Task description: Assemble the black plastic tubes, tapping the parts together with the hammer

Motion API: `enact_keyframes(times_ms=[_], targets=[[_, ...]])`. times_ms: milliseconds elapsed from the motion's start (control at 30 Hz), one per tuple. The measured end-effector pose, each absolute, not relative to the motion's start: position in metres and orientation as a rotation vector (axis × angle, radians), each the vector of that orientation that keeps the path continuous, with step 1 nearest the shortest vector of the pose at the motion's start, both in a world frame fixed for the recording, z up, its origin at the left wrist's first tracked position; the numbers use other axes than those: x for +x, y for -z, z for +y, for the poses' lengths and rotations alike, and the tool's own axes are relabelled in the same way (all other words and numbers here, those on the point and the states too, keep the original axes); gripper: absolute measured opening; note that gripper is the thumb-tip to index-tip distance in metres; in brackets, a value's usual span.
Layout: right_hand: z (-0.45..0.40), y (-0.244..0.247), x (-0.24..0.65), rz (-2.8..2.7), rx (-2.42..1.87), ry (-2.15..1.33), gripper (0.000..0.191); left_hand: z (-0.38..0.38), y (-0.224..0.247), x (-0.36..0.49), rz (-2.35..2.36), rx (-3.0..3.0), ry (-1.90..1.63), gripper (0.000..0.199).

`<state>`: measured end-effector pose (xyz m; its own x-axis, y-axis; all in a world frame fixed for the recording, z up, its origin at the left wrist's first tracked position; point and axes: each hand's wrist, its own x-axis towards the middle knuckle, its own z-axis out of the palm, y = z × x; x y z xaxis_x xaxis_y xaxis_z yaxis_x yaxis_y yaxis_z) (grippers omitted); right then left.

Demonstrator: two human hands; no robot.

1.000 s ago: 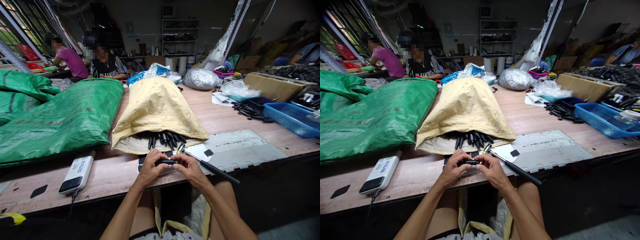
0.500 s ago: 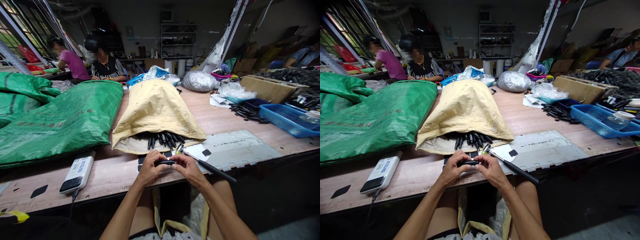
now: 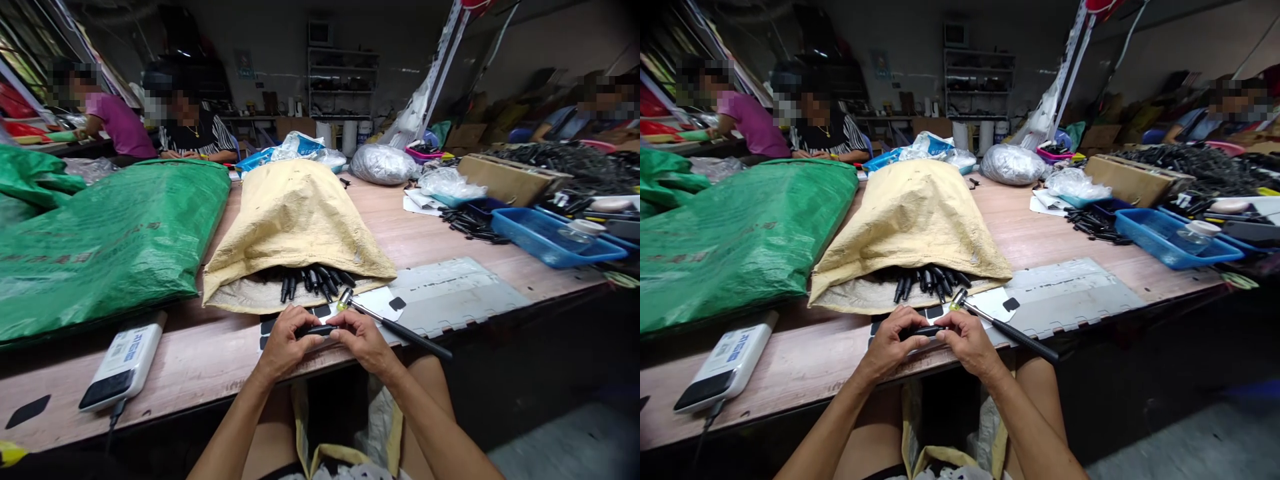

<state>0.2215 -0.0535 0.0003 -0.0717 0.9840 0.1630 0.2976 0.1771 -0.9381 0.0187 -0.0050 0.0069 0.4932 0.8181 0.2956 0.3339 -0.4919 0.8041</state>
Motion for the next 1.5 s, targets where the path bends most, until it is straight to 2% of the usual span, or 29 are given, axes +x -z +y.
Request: enact_keyframes(times_ms=[133,300,400,533,667,733,833,933,1000,1067,1167,1233,1300,1400,1500], targets=[[-0.060,-0.017,0.222,-1.660,-1.323,-0.790,0.018,-0.003,-0.007,0.019,0.922,2.050,-0.900,0.020],[-0.063,-0.029,0.251,-1.812,-1.371,-0.354,0.039,-0.033,-0.023,0.021,0.848,2.050,-0.868,0.013],[-0.059,-0.019,0.272,-1.762,-1.616,-0.119,0.028,-0.070,-0.021,0.030,0.723,2.038,-0.647,0.013],[-0.057,-0.002,0.273,-1.842,-1.866,0.106,0.017,-0.105,0.030,0.049,0.875,2.000,-0.274,0.013],[-0.058,0.001,0.263,-1.908,-1.909,0.271,0.016,-0.117,0.102,0.056,1.259,1.896,0.045,0.027],[-0.059,0.001,0.261,-1.912,-1.909,0.295,0.016,-0.120,0.115,0.056,1.293,1.883,0.139,0.034],[-0.059,0.002,0.263,-1.917,-1.909,0.314,0.016,-0.120,0.088,0.056,1.181,1.961,0.110,0.039],[-0.060,0.003,0.264,-1.909,-1.926,0.330,0.016,-0.102,0.027,0.058,1.015,1.992,-0.089,0.024],[-0.060,0.004,0.263,-1.905,-1.938,0.337,0.017,-0.076,-0.012,0.054,0.994,1.956,-0.298,0.022],[-0.061,0.005,0.263,-1.900,-1.943,0.339,0.017,-0.042,-0.038,0.045,1.153,1.919,-0.590,0.027],[-0.061,0.006,0.262,-1.899,-1.940,0.340,0.016,0.011,-0.048,0.026,1.612,1.898,-0.932,0.026],[-0.060,0.006,0.262,-1.899,-1.932,0.347,0.015,0.039,-0.041,0.017,1.838,1.931,-0.926,0.022],[-0.059,0.006,0.262,-1.895,-1.920,0.359,0.014,0.056,-0.031,0.012,1.962,1.982,-0.758,0.021],[-0.059,0.006,0.263,-1.895,-1.905,0.364,0.014,0.063,-0.020,0.011,2.040,2.043,-0.523,0.023],[-0.059,0.007,0.263,-1.882,-1.899,0.355,0.015,0.058,-0.020,0.009,2.056,2.089,-0.473,0.021]])
